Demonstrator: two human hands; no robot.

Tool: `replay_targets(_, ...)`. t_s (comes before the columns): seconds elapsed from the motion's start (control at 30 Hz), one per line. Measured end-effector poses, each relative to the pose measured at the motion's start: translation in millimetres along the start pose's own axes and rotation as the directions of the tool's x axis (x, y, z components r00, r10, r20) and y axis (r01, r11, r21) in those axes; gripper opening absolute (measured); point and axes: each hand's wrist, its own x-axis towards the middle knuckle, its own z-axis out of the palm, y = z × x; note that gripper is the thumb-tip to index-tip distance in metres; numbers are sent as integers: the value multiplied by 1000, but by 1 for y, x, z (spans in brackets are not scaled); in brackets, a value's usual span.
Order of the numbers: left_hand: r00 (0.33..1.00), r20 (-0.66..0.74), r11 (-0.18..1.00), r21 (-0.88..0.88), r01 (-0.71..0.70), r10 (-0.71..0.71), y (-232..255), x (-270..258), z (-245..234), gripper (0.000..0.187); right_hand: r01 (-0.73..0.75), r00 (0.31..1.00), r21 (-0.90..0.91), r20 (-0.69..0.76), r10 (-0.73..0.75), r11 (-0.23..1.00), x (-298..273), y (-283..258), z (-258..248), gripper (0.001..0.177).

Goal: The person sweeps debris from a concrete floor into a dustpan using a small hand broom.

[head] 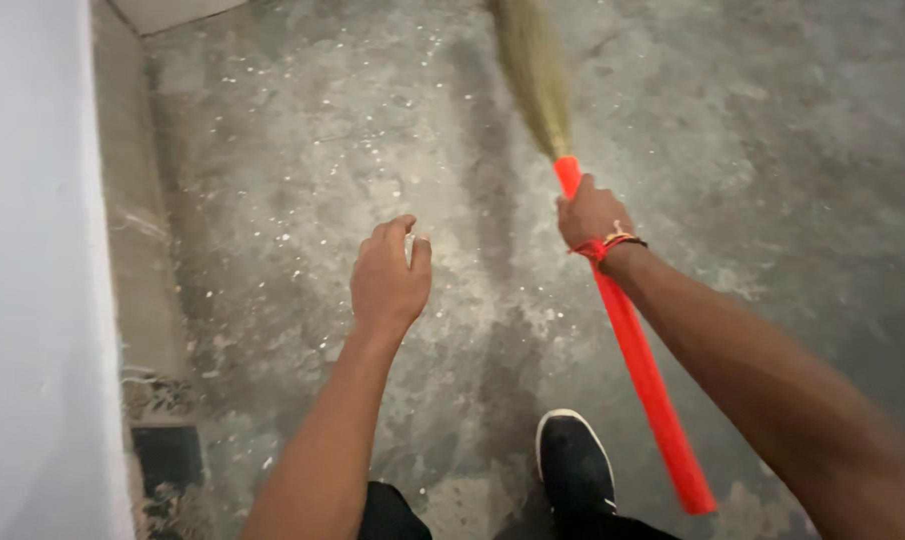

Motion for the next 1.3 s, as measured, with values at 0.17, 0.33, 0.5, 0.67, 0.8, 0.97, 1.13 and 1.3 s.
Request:
replay_targets(0.17,997,-70,998,53,25,-21,-23,-1,-19,35,228,936,0,276,-219,974,-21,-93,6,41)
replay_targets(0.33,985,-170,997,75,-6,19,-54,-7,-39,35,625,712,-89,474,-519,776,-67,-163,14,47)
replay_targets(0.5,977,-165,979,125,159,-137,-82,-17,-60,36,618,691,-69,524,-498,783,-71,-190,35,41)
replay_targets(0.67,956,-126,959,61,275,-266,-117,-42,-56,40,479,784,-194,532,-319,856,-41,-161,53,32)
replay_targets(0.8,956,-113,952,113,283,-271,-148,-50,-43,44,524,830,-277,378,-410,805,-30,-137,50,29)
replay_targets(0.97,944,-135,945,91,313,-300,-132,-38,-27,60,547,837,-408,245,-490,731,-34,-107,25,24)
replay_targets(1.13,919,-37,915,88,395,-393,-91,-27,-19,75,531,821,-526,123,-558,665,-37,-70,2,15)
replay_targets(1.3,903,90,894,218,393,-419,-88,-25,-5,59,490,840,-550,92,-534,676,-38,-31,-12,13)
